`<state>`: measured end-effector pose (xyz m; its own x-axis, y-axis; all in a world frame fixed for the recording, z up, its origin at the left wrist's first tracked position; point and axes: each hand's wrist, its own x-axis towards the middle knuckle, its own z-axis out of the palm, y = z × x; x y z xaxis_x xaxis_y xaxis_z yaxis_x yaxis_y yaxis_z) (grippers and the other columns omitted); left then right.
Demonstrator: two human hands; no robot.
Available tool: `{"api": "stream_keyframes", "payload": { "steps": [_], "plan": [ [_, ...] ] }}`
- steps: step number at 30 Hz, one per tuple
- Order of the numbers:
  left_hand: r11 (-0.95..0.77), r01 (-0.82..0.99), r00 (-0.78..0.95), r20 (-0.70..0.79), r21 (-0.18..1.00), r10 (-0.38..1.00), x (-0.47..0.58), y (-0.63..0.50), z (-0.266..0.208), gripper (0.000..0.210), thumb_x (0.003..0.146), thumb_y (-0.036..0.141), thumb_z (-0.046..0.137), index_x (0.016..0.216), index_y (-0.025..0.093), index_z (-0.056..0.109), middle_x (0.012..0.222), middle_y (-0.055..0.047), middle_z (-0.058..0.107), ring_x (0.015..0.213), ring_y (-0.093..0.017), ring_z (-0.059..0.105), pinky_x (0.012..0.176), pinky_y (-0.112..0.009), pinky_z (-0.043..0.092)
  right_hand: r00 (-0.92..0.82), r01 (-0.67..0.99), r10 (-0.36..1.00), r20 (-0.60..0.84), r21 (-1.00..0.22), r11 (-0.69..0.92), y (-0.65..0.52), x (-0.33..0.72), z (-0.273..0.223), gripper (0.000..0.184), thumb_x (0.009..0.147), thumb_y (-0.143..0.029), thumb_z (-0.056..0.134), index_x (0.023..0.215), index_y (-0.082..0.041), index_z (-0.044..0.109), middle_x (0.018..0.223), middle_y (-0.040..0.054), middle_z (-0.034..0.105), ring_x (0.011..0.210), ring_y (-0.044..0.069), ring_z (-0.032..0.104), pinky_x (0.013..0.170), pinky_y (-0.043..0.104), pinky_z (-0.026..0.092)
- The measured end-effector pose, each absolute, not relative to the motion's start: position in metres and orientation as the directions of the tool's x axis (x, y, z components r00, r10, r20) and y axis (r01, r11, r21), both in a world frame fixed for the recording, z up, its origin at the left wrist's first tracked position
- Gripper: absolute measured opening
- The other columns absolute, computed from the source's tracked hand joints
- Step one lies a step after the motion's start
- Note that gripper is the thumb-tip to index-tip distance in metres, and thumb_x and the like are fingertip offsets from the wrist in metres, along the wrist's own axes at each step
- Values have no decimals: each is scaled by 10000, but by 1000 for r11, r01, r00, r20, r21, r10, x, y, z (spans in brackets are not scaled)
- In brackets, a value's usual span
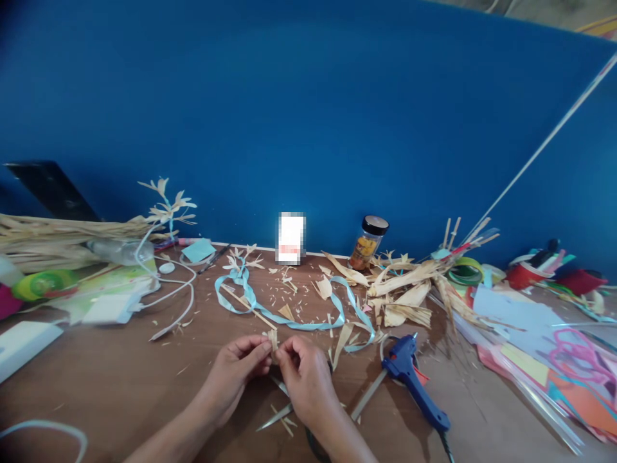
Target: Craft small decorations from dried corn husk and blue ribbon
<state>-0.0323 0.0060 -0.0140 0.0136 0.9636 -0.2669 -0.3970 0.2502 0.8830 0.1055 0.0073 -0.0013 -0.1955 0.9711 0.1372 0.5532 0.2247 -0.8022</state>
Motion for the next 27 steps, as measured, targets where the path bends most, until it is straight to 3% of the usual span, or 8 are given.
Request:
{"api": "stream_keyframes", "payload": {
  "steps": [17,23,27],
  "plan": [
    [213,-295,31,-214,931,976,-32,6,-12,186,605,304,724,649,128,679,564,-11,604,524,-97,510,511,-186,415,-147,568,974,174,-791,227,7,106,-1,200,804,-273,496,640,-179,563,609,2,568,556,130,501,514,213,358],
    [258,-397,-15,-287,881,958,-34,8,-12,203,605,291,727,712,129,669,583,-1,587,512,-72,486,512,-174,420,-79,366,976,205,-904,220,9,105,-1,153,817,-238,485,869,-179,616,844,47,639,781,172,581,708,252,434],
    [263,-416,-10,-294,870,956,-34,9,-14,203,604,289,730,701,123,665,570,0,586,506,-65,488,507,-164,418,-47,207,994,101,-972,109,10,104,-5,203,804,-273,521,980,-172,516,729,17,630,621,142,556,573,225,432]
  ]
}}
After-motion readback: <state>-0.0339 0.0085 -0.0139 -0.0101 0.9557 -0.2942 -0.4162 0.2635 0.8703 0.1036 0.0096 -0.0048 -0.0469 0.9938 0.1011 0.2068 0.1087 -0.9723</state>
